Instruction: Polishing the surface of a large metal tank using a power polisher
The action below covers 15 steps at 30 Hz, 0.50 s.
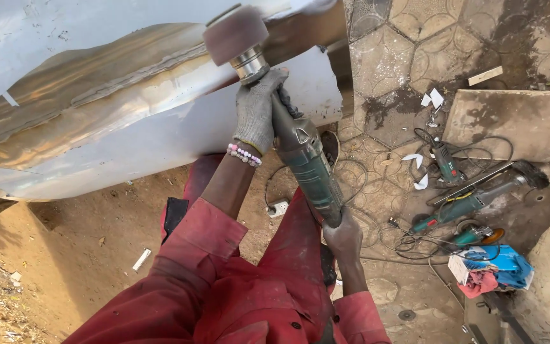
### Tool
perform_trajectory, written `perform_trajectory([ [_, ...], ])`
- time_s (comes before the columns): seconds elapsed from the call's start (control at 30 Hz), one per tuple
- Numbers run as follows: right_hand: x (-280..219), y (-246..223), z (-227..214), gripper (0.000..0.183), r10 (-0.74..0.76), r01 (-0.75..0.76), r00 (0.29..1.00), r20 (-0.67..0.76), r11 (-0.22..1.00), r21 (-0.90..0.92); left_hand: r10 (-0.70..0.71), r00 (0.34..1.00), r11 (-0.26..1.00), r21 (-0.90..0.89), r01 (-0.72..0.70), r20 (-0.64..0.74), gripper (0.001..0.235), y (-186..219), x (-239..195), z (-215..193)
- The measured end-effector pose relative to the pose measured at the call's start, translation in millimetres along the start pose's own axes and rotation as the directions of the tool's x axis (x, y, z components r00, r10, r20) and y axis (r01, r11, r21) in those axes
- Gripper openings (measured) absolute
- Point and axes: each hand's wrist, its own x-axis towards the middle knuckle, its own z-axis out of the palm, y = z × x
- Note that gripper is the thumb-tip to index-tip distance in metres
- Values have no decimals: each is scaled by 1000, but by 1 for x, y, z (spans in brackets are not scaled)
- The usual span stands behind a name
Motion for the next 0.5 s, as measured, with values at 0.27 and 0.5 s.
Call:
perform_trajectory([
  [0.27,-27,-15,-52,48,11,-8,1000,-25,991,133,-147,974,988,-24,154,170,30,10,-25,62],
  [0.5,-34,-11,-56,45,3,-2,1000,-7,997,72,-202,968,979,-3,205,151,36,14,-25,47],
])
